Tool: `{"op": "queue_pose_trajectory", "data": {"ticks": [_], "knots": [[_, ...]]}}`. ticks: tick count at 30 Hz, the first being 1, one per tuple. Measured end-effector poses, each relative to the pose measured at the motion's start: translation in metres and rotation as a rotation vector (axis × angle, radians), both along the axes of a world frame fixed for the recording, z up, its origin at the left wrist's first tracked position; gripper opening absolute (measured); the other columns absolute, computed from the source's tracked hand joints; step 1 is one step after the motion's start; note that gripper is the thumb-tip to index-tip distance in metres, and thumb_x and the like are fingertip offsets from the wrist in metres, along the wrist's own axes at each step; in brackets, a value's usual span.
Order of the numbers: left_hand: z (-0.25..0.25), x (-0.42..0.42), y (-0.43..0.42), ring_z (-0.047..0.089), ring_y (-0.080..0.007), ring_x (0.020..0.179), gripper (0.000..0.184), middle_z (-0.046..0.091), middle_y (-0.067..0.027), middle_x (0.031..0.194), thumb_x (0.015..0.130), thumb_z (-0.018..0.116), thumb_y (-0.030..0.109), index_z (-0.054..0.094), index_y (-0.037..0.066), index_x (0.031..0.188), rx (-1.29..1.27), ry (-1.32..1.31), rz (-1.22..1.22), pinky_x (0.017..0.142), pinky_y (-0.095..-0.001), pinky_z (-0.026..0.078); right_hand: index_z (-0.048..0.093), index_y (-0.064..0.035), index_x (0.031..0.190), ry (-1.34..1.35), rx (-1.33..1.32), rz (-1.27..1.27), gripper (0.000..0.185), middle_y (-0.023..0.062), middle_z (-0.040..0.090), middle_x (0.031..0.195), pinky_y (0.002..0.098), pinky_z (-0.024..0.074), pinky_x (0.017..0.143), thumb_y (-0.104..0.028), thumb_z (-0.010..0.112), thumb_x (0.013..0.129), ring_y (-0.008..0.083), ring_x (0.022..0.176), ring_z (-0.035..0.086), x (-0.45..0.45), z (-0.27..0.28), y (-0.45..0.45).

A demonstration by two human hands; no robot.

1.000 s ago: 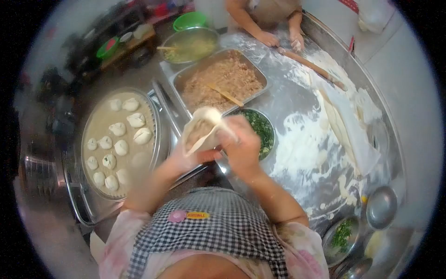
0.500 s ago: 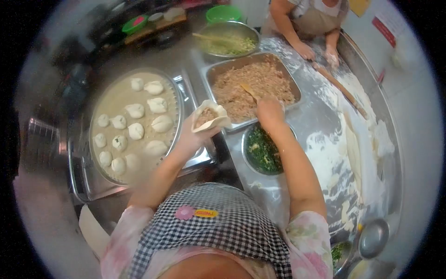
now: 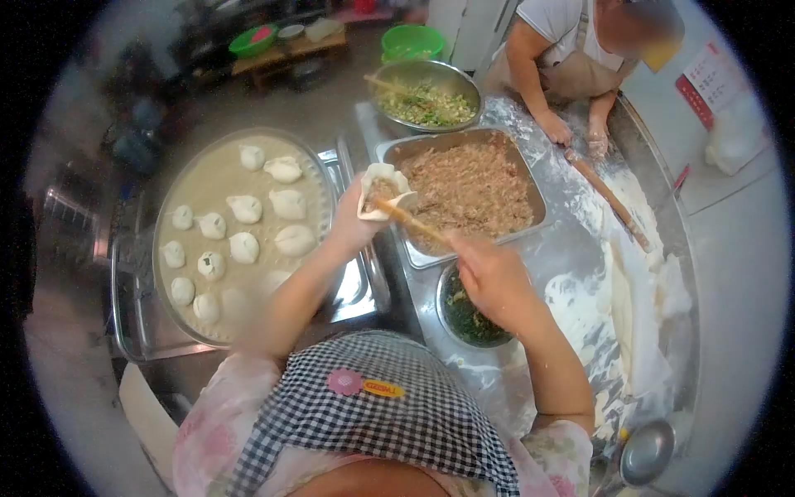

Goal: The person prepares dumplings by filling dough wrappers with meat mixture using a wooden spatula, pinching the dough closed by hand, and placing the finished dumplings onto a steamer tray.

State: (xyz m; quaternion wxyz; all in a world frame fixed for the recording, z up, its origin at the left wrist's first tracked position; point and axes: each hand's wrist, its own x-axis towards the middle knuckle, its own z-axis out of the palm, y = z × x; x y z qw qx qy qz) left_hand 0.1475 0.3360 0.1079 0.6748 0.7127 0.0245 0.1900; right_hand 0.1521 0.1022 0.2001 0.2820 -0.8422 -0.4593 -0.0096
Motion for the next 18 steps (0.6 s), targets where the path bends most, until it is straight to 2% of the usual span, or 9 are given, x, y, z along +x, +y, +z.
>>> {"op": "queue_pose_trajectory", "data": {"ticks": [2,6,9,12,15,18], "knots": [[-0.006,0.009,0.002,0.059,-0.0155,0.092,0.046,0.06,-0.005,0.1,0.071,0.076,0.015,0.051,0.006,0.109,0.008,-0.057,0.007,0.082,-0.029,0.046,0.052,-0.0038,0.122,0.024,-0.009,0.001,0.047,0.0112,0.056,0.076,0.0344,0.0474,0.063,0.007,0.051,0.076,0.0254,0.066,0.057,-0.003,0.007,-0.001],[-0.005,0.013,0.006,0.056,-0.0112,0.086,0.043,0.057,-0.0024,0.092,0.071,0.077,0.017,0.05,0.006,0.103,-0.095,-0.134,-0.195,0.078,-0.0264,0.046,0.052,-0.0032,0.122,0.003,0.033,-0.035,0.047,0.0131,0.059,0.08,0.0351,0.0484,0.066,0.007,0.051,0.076,0.0277,0.071,0.059,0.001,0.013,0.0],[0.0,0.009,-0.005,0.056,-0.0118,0.084,0.034,0.057,-0.003,0.091,0.076,0.071,0.004,0.049,0.007,0.101,-0.022,-0.114,-0.061,0.075,-0.0261,0.047,0.054,-0.0025,0.119,-0.059,0.003,-0.019,0.043,0.0157,0.062,0.088,0.0357,0.0491,0.068,0.006,0.052,0.077,0.03,0.075,0.061,0.0,0.006,0.006],[0.011,0.005,-0.006,0.056,-0.0115,0.085,0.034,0.057,-0.0022,0.091,0.075,0.072,0.005,0.051,0.008,0.1,0.013,-0.096,-0.101,0.076,-0.0255,0.047,0.056,-0.0012,0.115,-0.101,-0.023,-0.011,0.039,0.0185,0.062,0.095,0.036,0.0502,0.072,0.005,0.053,0.077,0.033,0.081,0.061,-0.002,-0.002,0.008],[-0.022,0.01,0.0,0.058,-0.0165,0.083,0.045,0.059,-0.0045,0.092,0.071,0.077,0.02,0.054,0.006,0.106,0.139,-0.033,-0.016,0.077,-0.0291,0.046,0.055,-0.0028,0.115,-0.073,-0.05,0.009,0.036,0.015,0.062,0.09,0.0384,0.05,0.071,-0.004,0.054,0.079,0.0298,0.081,0.062,0.002,-0.015,0.006],[-0.03,0.004,0.002,0.058,-0.0169,0.084,0.044,0.059,-0.0053,0.092,0.071,0.077,0.019,0.053,0.005,0.106,0.29,0.076,0.001,0.077,-0.0288,0.046,0.055,0.0019,0.112,0.699,0.013,-0.035,0.03,0.0093,0.06,0.074,0.029,0.047,0.053,-0.006,0.052,0.083,0.0181,0.06,0.058,0.007,-0.02,0.01]]}}
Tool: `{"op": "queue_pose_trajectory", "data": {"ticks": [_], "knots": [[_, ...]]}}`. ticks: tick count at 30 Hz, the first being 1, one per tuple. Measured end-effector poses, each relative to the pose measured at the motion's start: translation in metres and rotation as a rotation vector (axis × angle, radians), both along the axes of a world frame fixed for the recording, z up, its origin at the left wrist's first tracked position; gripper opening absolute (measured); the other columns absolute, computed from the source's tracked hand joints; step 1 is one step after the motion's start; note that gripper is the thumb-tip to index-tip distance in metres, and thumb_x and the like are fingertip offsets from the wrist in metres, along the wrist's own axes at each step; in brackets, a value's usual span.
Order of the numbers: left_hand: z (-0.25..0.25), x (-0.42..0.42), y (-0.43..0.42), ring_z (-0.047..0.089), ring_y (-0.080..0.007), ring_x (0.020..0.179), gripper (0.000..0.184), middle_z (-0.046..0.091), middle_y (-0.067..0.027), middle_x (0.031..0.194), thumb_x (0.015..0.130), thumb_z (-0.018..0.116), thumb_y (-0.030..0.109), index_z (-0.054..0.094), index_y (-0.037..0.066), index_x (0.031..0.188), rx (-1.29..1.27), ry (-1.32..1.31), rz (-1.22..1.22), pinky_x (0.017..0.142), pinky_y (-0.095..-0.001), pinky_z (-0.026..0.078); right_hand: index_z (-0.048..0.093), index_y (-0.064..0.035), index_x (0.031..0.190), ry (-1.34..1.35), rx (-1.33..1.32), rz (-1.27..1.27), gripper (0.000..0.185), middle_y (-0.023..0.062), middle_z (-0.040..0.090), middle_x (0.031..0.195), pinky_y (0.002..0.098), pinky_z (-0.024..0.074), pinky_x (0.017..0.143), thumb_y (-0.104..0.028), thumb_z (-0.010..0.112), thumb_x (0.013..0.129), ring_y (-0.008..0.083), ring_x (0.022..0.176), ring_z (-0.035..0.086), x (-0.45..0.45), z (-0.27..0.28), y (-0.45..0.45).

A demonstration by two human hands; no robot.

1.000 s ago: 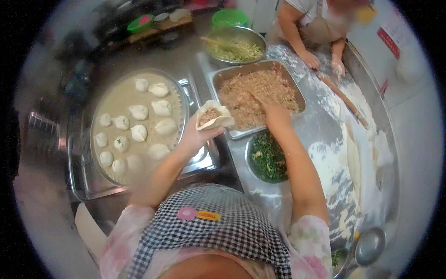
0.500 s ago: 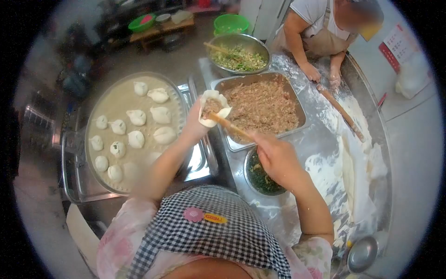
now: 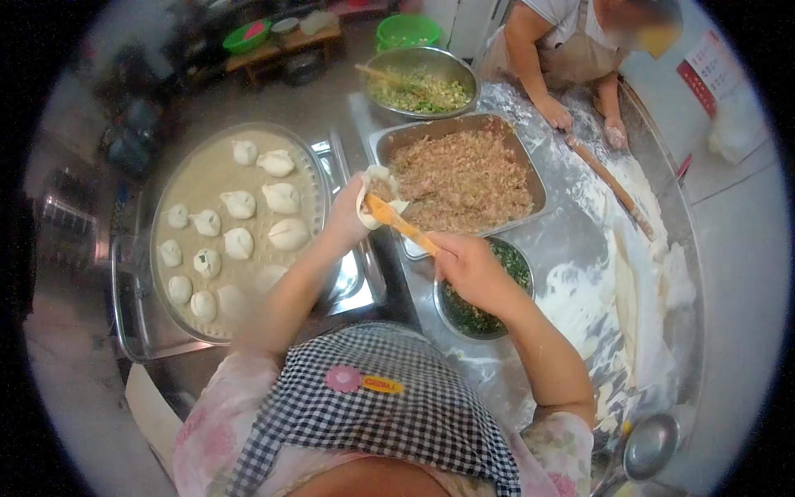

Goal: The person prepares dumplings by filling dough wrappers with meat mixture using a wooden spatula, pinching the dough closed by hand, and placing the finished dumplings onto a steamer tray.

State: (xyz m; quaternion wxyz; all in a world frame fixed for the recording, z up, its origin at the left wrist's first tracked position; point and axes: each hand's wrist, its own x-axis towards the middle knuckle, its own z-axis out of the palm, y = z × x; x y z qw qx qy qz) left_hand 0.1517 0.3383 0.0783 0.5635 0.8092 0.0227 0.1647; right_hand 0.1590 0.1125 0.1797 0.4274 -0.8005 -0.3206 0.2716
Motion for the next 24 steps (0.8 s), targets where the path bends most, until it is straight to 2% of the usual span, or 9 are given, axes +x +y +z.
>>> {"op": "queue_pose_trajectory", "data": {"ticks": [3,6,9,13,14,15,17,21,24], "knots": [[-0.012,0.0,-0.002,0.057,-0.0162,0.083,0.042,0.059,-0.0045,0.091,0.071,0.076,0.015,0.053,0.004,0.106,-0.174,-0.118,-0.021,0.077,-0.0286,0.047,0.055,0.005,0.108,1.038,0.334,-0.163,0.026,0.0035,0.054,0.064,0.0194,0.0358,0.04,-0.007,0.049,0.086,0.0073,0.046,0.045,0.001,-0.017,-0.006],[-0.002,-0.002,-0.002,0.058,-0.0142,0.086,0.036,0.06,-0.0025,0.09,0.074,0.074,0.013,0.054,0.005,0.103,-0.182,-0.011,-0.047,0.078,-0.0276,0.047,0.055,0.005,0.108,1.17,0.558,-0.197,0.026,0.0023,0.054,0.063,0.0164,0.0271,0.033,-0.005,0.051,0.085,0.0037,0.039,0.039,0.0,-0.021,-0.009],[0.032,-0.01,-0.016,0.058,-0.0115,0.078,0.03,0.062,-0.0008,0.088,0.078,0.072,0.013,0.056,0.006,0.103,-0.58,0.038,-0.148,0.072,-0.0248,0.048,0.053,0.0041,0.111,0.701,0.57,-0.343,0.028,0.0059,0.058,0.075,0.0209,0.0406,0.045,-0.005,0.054,0.084,0.0104,0.053,0.051,0.03,-0.033,-0.03],[0.049,-0.018,-0.031,0.061,-0.0093,0.067,0.036,0.065,-0.0025,0.092,0.079,0.071,0.016,0.058,0.007,0.111,-0.935,0.298,-0.424,0.058,-0.0188,0.049,0.047,0.0016,0.121,-0.134,0.319,-0.312,0.053,0.0074,0.058,0.1,0.0284,0.0398,0.078,-0.008,0.07,0.074,0.0179,0.089,0.052,0.018,-0.046,-0.014],[0.058,-0.019,-0.034,0.063,-0.0112,0.08,0.04,0.065,-0.0036,0.099,0.077,0.073,0.015,0.058,0.007,0.113,-0.869,0.302,-0.546,0.067,-0.0219,0.051,0.046,0.001,0.123,-0.341,0.238,-0.298,0.06,0.0078,0.058,0.106,0.0303,0.0396,0.086,-0.009,0.074,0.071,0.0197,0.098,0.053,0.015,-0.047,-0.008],[0.064,-0.024,-0.048,0.061,-0.0121,0.09,0.044,0.064,-0.0039,0.104,0.075,0.074,0.014,0.057,0.006,0.115,-0.829,0.184,-0.456,0.075,-0.0252,0.05,0.044,0.0004,0.126,-0.54,0.151,-0.284,0.067,0.0082,0.058,0.112,0.0322,0.0394,0.095,-0.01,0.078,0.069,0.0216,0.107,0.053,0.009,-0.048,-0.003],[0.074,-0.026,-0.056,0.058,-0.0126,0.099,0.048,0.062,-0.0042,0.109,0.074,0.075,0.012,0.056,0.005,0.117,-0.693,0.167,-0.516,0.081,-0.0274,0.048,0.044,-0.0001,0.128,0.208,0.602,-0.189,0.074,0.0109,0.049,0.128,0.0333,0.0376,0.099,-0.017,0.081,0.066,0.0201,0.118,0.047,-0.007,-0.041,0.005],[0.104,-0.039,-0.054,0.059,-0.0086,0.086,0.05,0.062,-0.0024,0.102,0.075,0.075,0.015,0.054,0.004,0.119,-0.545,0.235,-0.51,0.068,-0.0223,0.05,0.048,0.0004,0.124,0.232,0.73,-0.367,0.061,0.009,0.056,0.116,0.0313,0.0401,0.094,-0.012,0.077,0.071,0.0171,0.109,0.051,-0.015,-0.043,-0.003],[0.105,-0.05,-0.051,0.057,-0.0071,0.082,0.053,0.06,-0.0018,0.102,0.079,0.072,0.017,0.048,0.005,0.125,-0.582,0.217,-0.497,0.061,-0.0204,0.049,0.059,0.0031,0.105,-0.037,0.682,-0.433,0.034,0.0106,0.057,0.102,0.0304,0.0436,0.082,-0.008,0.071,0.075,0.0187,0.093,0.055,-0.018,-0.029,-0.003]]}}
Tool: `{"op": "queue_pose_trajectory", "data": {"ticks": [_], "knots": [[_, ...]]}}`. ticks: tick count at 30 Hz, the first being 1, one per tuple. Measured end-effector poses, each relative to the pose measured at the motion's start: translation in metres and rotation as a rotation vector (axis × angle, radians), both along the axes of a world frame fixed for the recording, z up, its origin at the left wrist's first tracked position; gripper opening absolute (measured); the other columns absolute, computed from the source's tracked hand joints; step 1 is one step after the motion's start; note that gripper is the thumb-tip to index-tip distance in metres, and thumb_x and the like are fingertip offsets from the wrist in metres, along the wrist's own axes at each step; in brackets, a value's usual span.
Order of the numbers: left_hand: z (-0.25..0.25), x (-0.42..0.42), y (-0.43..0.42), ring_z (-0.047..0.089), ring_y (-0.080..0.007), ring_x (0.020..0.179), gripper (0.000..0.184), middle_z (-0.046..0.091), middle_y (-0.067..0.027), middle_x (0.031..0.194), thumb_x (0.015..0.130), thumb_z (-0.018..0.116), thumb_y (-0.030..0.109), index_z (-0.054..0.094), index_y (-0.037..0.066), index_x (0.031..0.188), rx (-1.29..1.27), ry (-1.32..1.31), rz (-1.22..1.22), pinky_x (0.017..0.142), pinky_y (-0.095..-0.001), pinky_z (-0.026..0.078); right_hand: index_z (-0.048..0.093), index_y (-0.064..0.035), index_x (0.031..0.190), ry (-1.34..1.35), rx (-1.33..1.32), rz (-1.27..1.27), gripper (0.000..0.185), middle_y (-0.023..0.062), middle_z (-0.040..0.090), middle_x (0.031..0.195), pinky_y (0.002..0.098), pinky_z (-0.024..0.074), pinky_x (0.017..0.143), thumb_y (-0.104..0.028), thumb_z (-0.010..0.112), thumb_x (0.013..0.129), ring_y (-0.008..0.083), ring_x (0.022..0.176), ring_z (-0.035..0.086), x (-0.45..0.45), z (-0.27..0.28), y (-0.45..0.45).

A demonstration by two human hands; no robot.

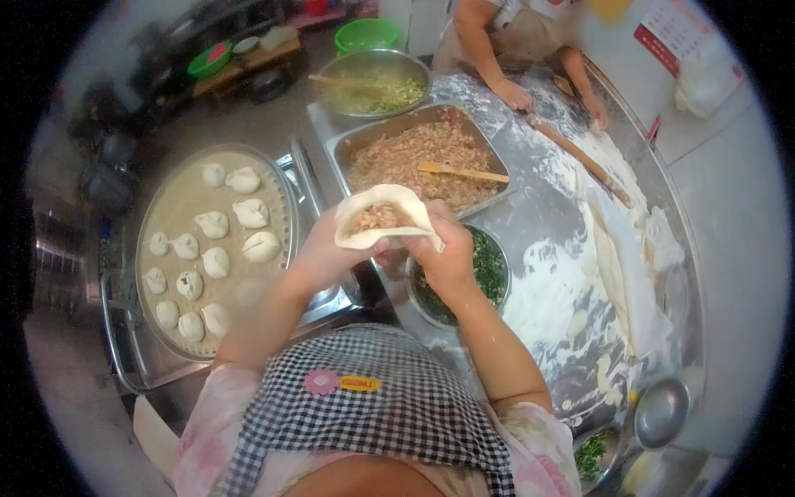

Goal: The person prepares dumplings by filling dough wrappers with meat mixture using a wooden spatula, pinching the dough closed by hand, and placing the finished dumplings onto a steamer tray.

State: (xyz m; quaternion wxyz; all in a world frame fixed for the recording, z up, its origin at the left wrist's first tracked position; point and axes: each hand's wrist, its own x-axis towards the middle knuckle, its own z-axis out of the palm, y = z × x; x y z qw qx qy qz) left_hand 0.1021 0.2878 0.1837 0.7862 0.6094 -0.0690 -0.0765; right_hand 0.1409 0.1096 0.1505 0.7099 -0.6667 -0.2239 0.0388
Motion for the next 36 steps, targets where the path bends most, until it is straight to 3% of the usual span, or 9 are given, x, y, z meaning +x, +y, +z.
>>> {"op": "queue_pose_trajectory", "data": {"ticks": [4,7,8,12,17,22,27,30,36], "knots": [[0.005,-0.013,-0.008,0.058,-0.0101,0.085,0.051,0.06,-0.0055,0.104,0.085,0.065,0.019,0.046,0.004,0.129,-0.013,-0.056,0.113,0.068,-0.0239,0.05,0.062,0.0043,0.096,-0.459,-0.26,-0.16,0.024,0.0124,0.057,0.094,0.0295,0.0453,0.072,-0.005,0.068,0.076,0.0205,0.082,0.057,-0.005,0.02,-0.002],[-0.007,-0.016,-0.006,0.061,-0.0165,0.088,0.049,0.061,-0.0114,0.106,0.087,0.061,0.021,0.045,0.002,0.13,0.292,-0.43,0.229,0.077,-0.0293,0.051,0.061,0.0037,0.096,-0.504,-0.172,-0.207,0.022,0.0137,0.057,0.088,0.0301,0.0458,0.068,-0.005,0.067,0.076,0.0242,0.078,0.057,-0.013,0.022,-0.001],[-0.009,-0.018,-0.005,0.062,-0.0257,0.094,0.043,0.062,-0.0164,0.107,0.088,0.059,0.019,0.049,0.0,0.125,0.418,-0.539,0.283,0.082,-0.0333,0.05,0.061,0.003,0.095,-0.555,-0.219,-0.205,0.021,0.0137,0.057,0.087,0.0308,0.0461,0.066,-0.005,0.066,0.077,0.0252,0.076,0.058,-0.015,0.026,-0.001],[-0.009,-0.03,-0.014,0.061,-0.0337,0.099,0.032,0.062,-0.0188,0.107,0.088,0.056,0.013,0.055,0.001,0.118,0.583,-0.61,0.355,0.084,-0.034,0.049,0.06,0.0,0.094,-0.74,-0.322,-0.17,0.016,0.0138,0.057,0.081,0.0339,0.0469,0.06,-0.004,0.063,0.079,0.029,0.069,0.058,-0.027,0.036,-0.001],[-0.016,-0.043,-0.025,0.061,-0.0278,0.102,0.024,0.061,-0.0172,0.112,0.088,0.055,0.01,0.06,0.0,0.11,0.37,-0.536,0.346,0.089,-0.0326,0.047,0.059,-0.0018,0.096,-0.755,-0.381,-0.105,0.018,0.0141,0.06,0.084,0.0336,0.0486,0.061,-0.005,0.063,0.079,0.0297,0.071,0.06,-0.04,0.037,-0.008],[-0.012,-0.064,-0.033,0.056,-0.0231,0.108,0.023,0.059,-0.0159,0.116,0.09,0.055,0.015,0.062,0.0,0.105,0.136,-0.338,0.259,0.094,-0.0326,0.042,0.058,-0.0015,0.096,-0.275,-0.329,-0.169,0.021,0.0128,0.063,0.087,0.0305,0.0493,0.07,-0.009,0.065,0.077,0.0223,0.078,0.063,-0.065,0.035,-0.011],[-0.013,-0.091,-0.036,0.059,-0.0221,0.103,0.039,0.06,-0.0165,0.114,0.083,0.065,0.027,0.061,-0.001,0.109,0.367,-0.322,0.315,0.091,-0.031,0.044,0.059,0.0007,0.088,-0.22,-0.307,-0.101,0.016,0.0056,0.059,0.075,0.0255,0.047,0.067,-0.007,0.066,0.076,0.0129,0.068,0.056,-0.078,0.032,-0.013],[-0.015,-0.107,-0.03,0.059,-0.0167,0.101,0.034,0.064,-0.0114,0.11,0.085,0.062,0.021,0.061,0.001,0.113,0.327,-0.182,0.28,0.09,-0.0287,0.044,0.06,0.0018,0.091,0.102,-0.297,0.053,0.017,0.005,0.057,0.083,0.0242,0.0463,0.069,-0.006,0.065,0.077,0.0123,0.072,0.055,-0.092,0.036,-0.016],[-0.036,-0.153,-0.02,0.058,-0.0123,0.086,0.031,0.065,-0.0076,0.095,0.092,0.053,0.029,0.064,0.003,0.105,0.249,0.015,0.323,0.079,-0.0277,0.046,0.052,0.0033,0.121,-0.316,-0.228,0.316,0.042,0.0163,0.051,0.122,0.0312,0.0404,0.093,-0.02,0.059,0.087,0.0221,0.107,0.053,-0.113,-0.007,0.001]]}}
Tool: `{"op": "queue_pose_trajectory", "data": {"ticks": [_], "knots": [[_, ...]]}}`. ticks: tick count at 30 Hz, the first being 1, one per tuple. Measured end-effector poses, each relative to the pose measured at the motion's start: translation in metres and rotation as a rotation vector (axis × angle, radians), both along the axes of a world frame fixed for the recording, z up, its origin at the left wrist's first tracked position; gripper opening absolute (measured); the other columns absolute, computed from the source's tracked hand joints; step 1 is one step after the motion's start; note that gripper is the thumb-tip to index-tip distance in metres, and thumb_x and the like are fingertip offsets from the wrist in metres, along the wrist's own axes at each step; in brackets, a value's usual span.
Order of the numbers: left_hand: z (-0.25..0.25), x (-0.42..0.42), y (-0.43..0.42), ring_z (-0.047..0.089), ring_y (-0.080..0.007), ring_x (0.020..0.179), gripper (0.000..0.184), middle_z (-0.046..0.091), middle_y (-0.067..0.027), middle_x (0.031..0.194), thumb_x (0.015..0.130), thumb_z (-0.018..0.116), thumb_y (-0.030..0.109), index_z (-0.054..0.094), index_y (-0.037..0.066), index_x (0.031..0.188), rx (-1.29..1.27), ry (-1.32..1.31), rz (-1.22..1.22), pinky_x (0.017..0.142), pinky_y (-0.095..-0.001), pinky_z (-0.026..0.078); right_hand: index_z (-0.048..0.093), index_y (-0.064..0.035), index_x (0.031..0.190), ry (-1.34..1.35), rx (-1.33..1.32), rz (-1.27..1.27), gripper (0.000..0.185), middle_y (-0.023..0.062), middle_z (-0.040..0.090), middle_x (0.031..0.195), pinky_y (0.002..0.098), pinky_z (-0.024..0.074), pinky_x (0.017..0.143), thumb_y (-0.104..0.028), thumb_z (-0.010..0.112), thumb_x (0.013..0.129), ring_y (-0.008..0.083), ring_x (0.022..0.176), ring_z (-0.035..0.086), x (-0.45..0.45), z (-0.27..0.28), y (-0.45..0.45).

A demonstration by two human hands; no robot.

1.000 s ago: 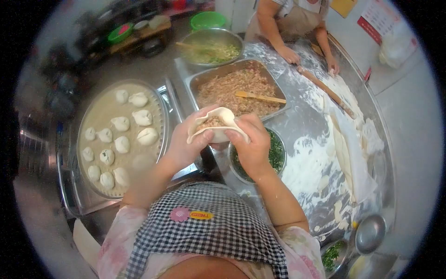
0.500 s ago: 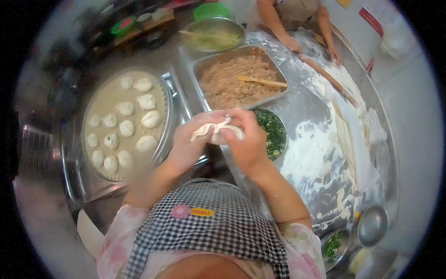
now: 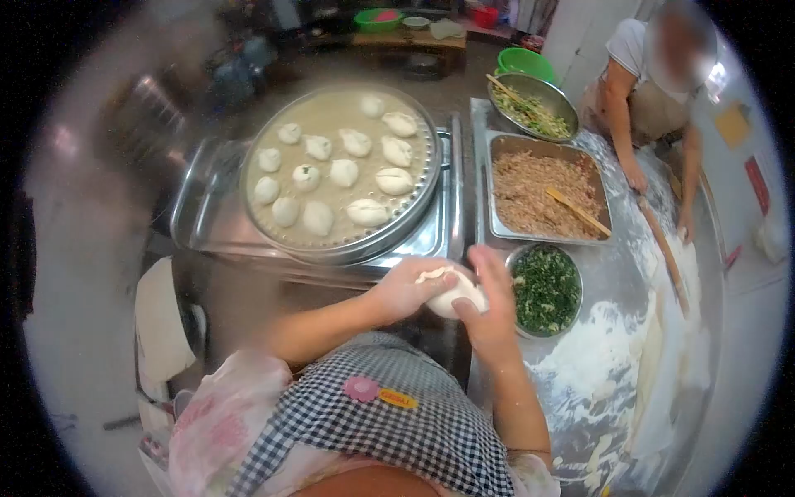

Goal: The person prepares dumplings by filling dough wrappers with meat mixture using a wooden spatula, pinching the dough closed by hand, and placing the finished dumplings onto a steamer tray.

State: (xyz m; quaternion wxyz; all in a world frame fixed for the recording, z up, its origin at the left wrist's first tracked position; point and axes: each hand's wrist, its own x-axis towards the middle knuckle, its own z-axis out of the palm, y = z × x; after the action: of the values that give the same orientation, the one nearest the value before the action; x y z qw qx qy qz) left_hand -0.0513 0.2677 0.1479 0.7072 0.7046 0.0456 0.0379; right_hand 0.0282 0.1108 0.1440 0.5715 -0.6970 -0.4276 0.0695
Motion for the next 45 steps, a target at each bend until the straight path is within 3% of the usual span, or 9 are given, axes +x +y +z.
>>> {"op": "queue_pose_trajectory", "data": {"ticks": [8,15,20,26,29,33,38,41,45], "knots": [[-0.02,-0.066,0.014,0.058,-0.0125,0.085,0.04,0.064,-0.0086,0.094,0.094,0.049,0.034,0.062,-0.002,0.103,-0.147,0.437,-0.002,0.076,-0.0283,0.047,0.047,0.0055,0.127,0.458,-0.291,0.407,0.046,0.0107,0.058,0.116,0.0274,0.0396,0.093,-0.03,0.043,0.098,0.0155,0.107,0.052,-0.035,-0.047,0.017],[-0.041,-0.067,0.025,0.057,-0.0139,0.09,0.038,0.065,-0.0083,0.1,0.095,0.048,0.032,0.062,-0.001,0.108,-0.104,0.187,0.075,0.081,-0.0297,0.046,0.053,0.005,0.12,0.677,-0.266,0.395,0.041,0.0086,0.06,0.111,0.027,0.0419,0.088,-0.028,0.046,0.097,0.0133,0.1,0.054,-0.04,-0.053,0.044],[-0.043,-0.05,0.076,0.063,-0.0313,0.086,0.036,0.064,-0.0213,0.093,0.094,0.043,0.031,0.062,0.004,0.108,0.314,0.202,0.216,0.079,-0.0362,0.046,0.057,0.0044,0.113,0.505,-0.298,0.316,0.033,0.0134,0.063,0.104,0.0285,0.0436,0.085,-0.022,0.046,0.096,0.0163,0.095,0.058,-0.023,-0.045,0.109],[-0.05,0.005,0.216,0.061,-0.037,0.081,0.033,0.064,-0.0183,0.09,0.094,0.036,0.025,0.065,0.01,0.101,0.89,0.222,0.122,0.074,-0.047,0.047,0.056,0.0062,0.114,0.435,-0.254,0.175,0.034,0.0162,0.064,0.104,0.0299,0.0455,0.081,-0.02,0.047,0.095,0.0193,0.092,0.059,0.022,-0.068,0.229],[-0.013,0.023,0.307,0.062,-0.0327,0.088,0.042,0.064,-0.0181,0.099,0.093,0.036,0.04,0.061,0.01,0.107,0.494,0.282,0.404,0.077,-0.0419,0.049,0.057,0.0031,0.108,0.973,-0.174,0.077,0.026,0.0079,0.062,0.1,0.03,0.0516,0.074,-0.018,0.051,0.094,0.0158,0.085,0.061,0.059,-0.049,0.316],[0.006,0.043,0.416,0.064,-0.0206,0.082,0.04,0.064,-0.0169,0.097,0.094,0.042,0.037,0.06,0.006,0.112,0.231,0.326,0.628,0.074,-0.0333,0.051,0.061,0.0001,0.102,0.412,-0.19,0.017,0.026,0.0085,0.063,0.089,0.0292,0.0468,0.074,-0.022,0.051,0.093,0.0165,0.084,0.06,0.112,-0.036,0.428],[-0.057,0.084,0.5,0.063,-0.024,0.086,0.037,0.064,-0.0137,0.103,0.088,0.055,0.035,0.06,0.009,0.113,0.522,0.046,0.545,0.078,-0.0344,0.049,0.06,-0.0002,0.098,-0.242,-0.182,-0.041,0.023,0.0199,0.061,0.096,0.0432,0.0441,0.081,-0.019,0.049,0.09,0.0374,0.087,0.057,0.143,-0.07,0.51],[-0.061,0.105,0.506,0.06,-0.0264,0.096,0.036,0.062,-0.0125,0.108,0.086,0.059,0.031,0.06,0.009,0.114,0.483,0.211,0.45,0.084,-0.0355,0.046,0.058,-0.0018,0.09,-0.502,-0.495,-0.004,0.019,0.019,0.059,0.092,0.0445,0.0438,0.079,-0.019,0.051,0.088,0.0361,0.084,0.056,0.149,-0.082,0.508],[-0.094,0.136,0.526,0.055,-0.0307,0.104,0.035,0.059,-0.0141,0.112,0.081,0.062,0.023,0.061,0.01,0.114,0.688,-0.13,0.287,0.089,-0.0369,0.044,0.052,-0.0043,0.088,-0.496,-0.65,-0.059,0.011,0.0172,0.058,0.091,0.0441,0.0446,0.074,-0.015,0.051,0.087,0.0352,0.084,0.057,0.144,-0.069,0.508]]}}
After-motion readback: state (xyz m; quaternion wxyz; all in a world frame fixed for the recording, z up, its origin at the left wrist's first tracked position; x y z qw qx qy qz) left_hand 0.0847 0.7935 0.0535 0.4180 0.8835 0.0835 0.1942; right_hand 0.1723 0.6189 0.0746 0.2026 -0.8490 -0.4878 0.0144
